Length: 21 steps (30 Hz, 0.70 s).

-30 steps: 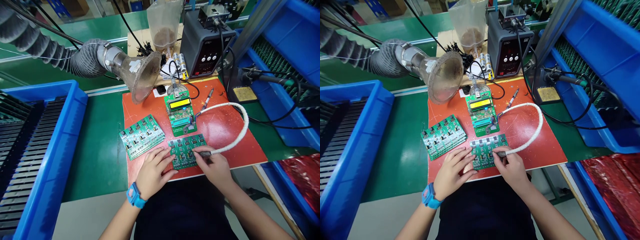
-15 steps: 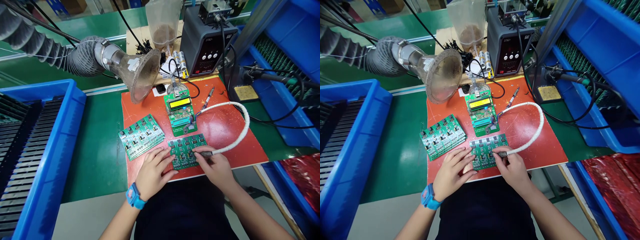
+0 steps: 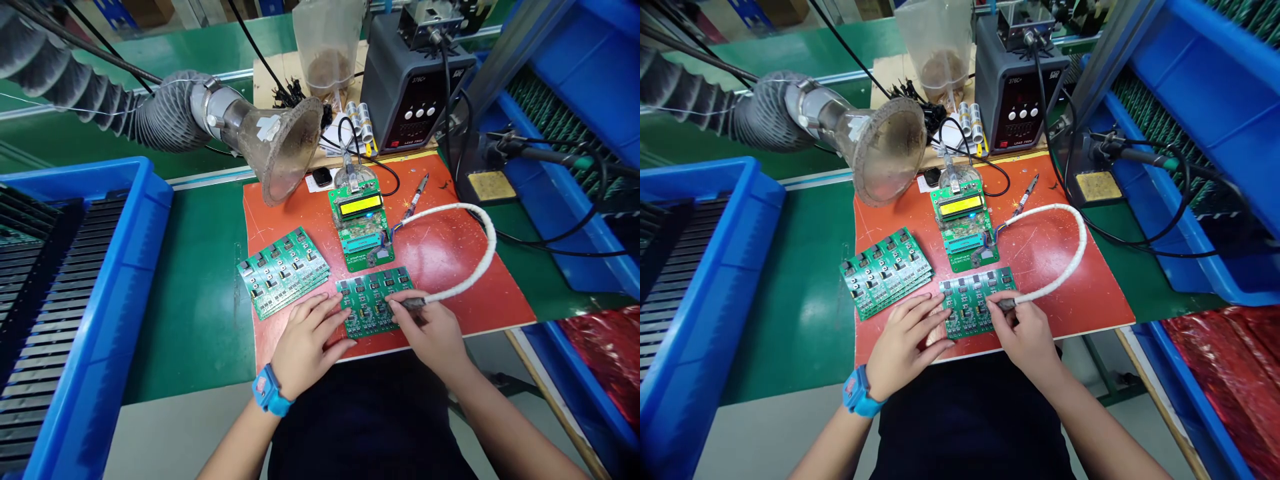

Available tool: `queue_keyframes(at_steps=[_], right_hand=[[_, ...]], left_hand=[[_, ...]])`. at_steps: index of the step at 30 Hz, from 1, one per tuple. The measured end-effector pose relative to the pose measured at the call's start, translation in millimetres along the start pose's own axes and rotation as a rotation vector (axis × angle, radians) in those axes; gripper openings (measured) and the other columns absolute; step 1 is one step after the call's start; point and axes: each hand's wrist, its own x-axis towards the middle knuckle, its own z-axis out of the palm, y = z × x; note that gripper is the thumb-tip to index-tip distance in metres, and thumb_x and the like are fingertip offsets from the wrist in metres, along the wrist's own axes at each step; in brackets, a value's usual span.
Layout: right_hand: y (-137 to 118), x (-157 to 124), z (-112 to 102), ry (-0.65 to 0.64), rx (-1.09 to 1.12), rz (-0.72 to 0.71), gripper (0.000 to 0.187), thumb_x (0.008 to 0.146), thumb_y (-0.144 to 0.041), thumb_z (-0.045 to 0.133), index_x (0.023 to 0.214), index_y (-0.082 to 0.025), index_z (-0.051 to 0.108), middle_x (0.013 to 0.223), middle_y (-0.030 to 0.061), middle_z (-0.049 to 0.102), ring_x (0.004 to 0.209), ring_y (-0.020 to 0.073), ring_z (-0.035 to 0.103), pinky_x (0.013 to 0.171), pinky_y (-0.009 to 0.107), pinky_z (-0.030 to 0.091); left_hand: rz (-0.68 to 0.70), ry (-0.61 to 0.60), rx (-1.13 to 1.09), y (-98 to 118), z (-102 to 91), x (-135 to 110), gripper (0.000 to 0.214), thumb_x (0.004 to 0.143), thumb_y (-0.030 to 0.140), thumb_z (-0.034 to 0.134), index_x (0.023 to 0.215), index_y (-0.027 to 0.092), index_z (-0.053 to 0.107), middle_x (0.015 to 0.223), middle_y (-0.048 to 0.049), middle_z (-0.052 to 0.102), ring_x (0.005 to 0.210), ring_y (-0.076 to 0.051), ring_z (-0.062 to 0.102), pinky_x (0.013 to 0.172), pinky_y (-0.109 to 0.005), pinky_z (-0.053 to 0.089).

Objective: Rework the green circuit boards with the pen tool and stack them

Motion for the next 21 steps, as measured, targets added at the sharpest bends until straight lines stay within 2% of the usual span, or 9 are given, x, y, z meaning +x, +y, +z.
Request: queue_keyframes(at_steps=[4, 11, 21], right_hand=[[-1.1, 0.6, -1.0, -0.005, 0.006, 0.041, 0.018, 0.089, -0.036, 0.058, 0.089, -0.019, 0.064, 0.073, 0.003, 0.07, 0.054, 0.0169, 0.066, 0.052, 0.027, 0.051], [0.7, 0.9, -3.5, -0.051, 0.074, 0.019, 0.019, 0.09, -0.036, 0.057, 0.093, -0.019, 0.064, 0.086, 0.0054, 0.072, 0.061, 0.0174, 0.068, 0.059, 0.028, 0.054], [1.5, 0.6, -3.5, -0.063, 0.083, 0.022, 0.019, 0.09, -0.036, 0.057, 0.093, -0.019, 0.065, 0.088, 0.005, 0.071, 0.06, 0.0158, 0.065, 0.059, 0.028, 0.053]], left_hand=[[0.005, 0.011, 0.005, 0.4, -0.3, 0.4, 0.044, 0.085, 0.04, 0.068, 0.124, 0.021, 0.06, 0.132, -0.0086, 0.061, 0.121, -0.03, 0.051, 0.099, -0.049, 0.048], [0.008, 0.003, 0.001, -0.6, 0.2, -0.2, 0.044, 0.085, 0.039, 0.068, 0.124, 0.021, 0.059, 0.132, -0.0084, 0.06, 0.121, -0.03, 0.05, 0.098, -0.049, 0.048], [0.012, 0.011, 0.008, -0.5, -0.4, 0.1, 0.042, 0.086, 0.04, 0.066, 0.123, 0.021, 0.06, 0.131, -0.0088, 0.061, 0.121, -0.03, 0.051, 0.097, -0.05, 0.049]])
